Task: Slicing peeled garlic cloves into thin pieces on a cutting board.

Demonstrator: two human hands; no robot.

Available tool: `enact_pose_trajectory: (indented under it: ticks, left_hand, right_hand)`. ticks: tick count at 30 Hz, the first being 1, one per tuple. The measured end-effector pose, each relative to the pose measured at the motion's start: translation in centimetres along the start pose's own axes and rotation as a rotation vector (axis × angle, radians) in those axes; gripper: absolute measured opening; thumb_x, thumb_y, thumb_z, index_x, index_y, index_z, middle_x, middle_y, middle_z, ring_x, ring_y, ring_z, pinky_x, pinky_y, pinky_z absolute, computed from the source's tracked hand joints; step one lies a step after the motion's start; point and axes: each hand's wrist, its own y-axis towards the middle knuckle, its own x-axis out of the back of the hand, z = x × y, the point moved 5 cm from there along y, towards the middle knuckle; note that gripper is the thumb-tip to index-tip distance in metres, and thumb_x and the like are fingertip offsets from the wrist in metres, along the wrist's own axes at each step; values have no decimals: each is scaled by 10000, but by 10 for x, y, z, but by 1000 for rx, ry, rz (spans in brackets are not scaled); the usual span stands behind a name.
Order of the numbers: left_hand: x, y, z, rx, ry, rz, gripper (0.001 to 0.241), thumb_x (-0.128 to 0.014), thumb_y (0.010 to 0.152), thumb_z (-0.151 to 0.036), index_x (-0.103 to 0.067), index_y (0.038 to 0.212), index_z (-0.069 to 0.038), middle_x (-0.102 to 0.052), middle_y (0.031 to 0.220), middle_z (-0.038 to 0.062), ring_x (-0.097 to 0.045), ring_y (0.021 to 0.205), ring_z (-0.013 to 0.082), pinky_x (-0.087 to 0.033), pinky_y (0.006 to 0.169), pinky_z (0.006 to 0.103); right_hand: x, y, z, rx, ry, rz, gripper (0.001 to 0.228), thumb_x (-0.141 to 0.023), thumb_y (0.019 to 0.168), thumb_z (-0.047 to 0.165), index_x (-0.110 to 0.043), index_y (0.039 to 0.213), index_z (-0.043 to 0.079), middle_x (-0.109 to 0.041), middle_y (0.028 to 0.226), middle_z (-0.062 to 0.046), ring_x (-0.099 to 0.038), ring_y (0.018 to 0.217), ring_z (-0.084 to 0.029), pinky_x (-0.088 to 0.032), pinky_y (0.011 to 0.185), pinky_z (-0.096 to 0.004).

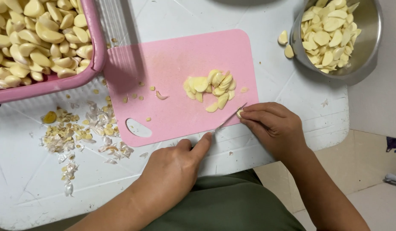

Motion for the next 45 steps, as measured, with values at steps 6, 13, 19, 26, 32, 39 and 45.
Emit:
enact_pose_trajectory:
  ticks: [6, 13, 19, 26, 32, 39, 45]
  left_hand:
    - [14, -15, -4, -18, 111, -66, 845, -614, 690, 7, -558, 1513, -175, -526, 792, 80, -565, 432, 296, -425, 290, 482]
    - [20, -20, -1, -14, 41, -120, 745, -630, 781, 6, -608, 1490, -220, -495, 762, 44, -514, 437, 285, -406, 261, 460]
    - [36, -40, 9, -41, 167, -254, 714, -640, 779, 8, -628, 1464, -196, -489, 832, 49, -531, 536, 249, -440, 359, 424]
    - [57, -84, 67, 455, -237, -349, 406, -588, 991, -97, -625, 1382, -198, -806, 1057, 67, -756, 740, 301, -555, 615, 414]
    - [60, -94, 78, 651, -476, -293, 359, -525, 1036, -210, -655, 1370, -229, -636, 623, 1, -591, 580, 203, -463, 642, 316]
    - [54, -114, 84, 812, -552, -221, 355, -538, 1029, -240, -718, 1330, -288, -743, 633, 15, -674, 588, 163, -516, 658, 303]
    - [52, -140, 92, 940, -711, -161, 363, -570, 1027, -263, -786, 1316, -299, -684, 617, 14, -441, 513, 126, -405, 551, 274]
  right_hand:
    - [16, 2, 2, -199, 124, -18, 131, -827, 939, 27, -761, 1051, 13, -783, 1016, -126, -750, 935, -207, -615, 873, -298]
    - [7, -45, -54, -845, 650, -182, 290, -714, 969, 5, -716, 1259, 25, -718, 1075, -67, -696, 971, -124, -617, 901, -238]
    - [-4, -47, -58, -821, 958, -195, 280, -647, 1027, 53, -677, 1298, -10, -701, 1061, -139, -707, 891, -209, -631, 884, -297]
    - [-8, -23, -38, -763, 822, -121, 278, -609, 1055, 18, -650, 1328, -17, -707, 1028, -161, -702, 913, -222, -628, 887, -312]
    - [-14, -13, -31, -674, 866, -129, 264, -610, 1056, 3, -637, 1318, -10, -686, 1026, -170, -674, 917, -239, -619, 915, -337]
    - [-18, -9, -29, -718, 855, -150, 279, -621, 1058, -2, -638, 1336, 1, -705, 1037, -151, -692, 932, -212, -627, 901, -300]
    - [-19, -5, -25, -765, 850, -140, 308, -615, 1036, -17, -612, 1344, -18, -703, 1110, -191, -723, 927, -228, -652, 895, -321]
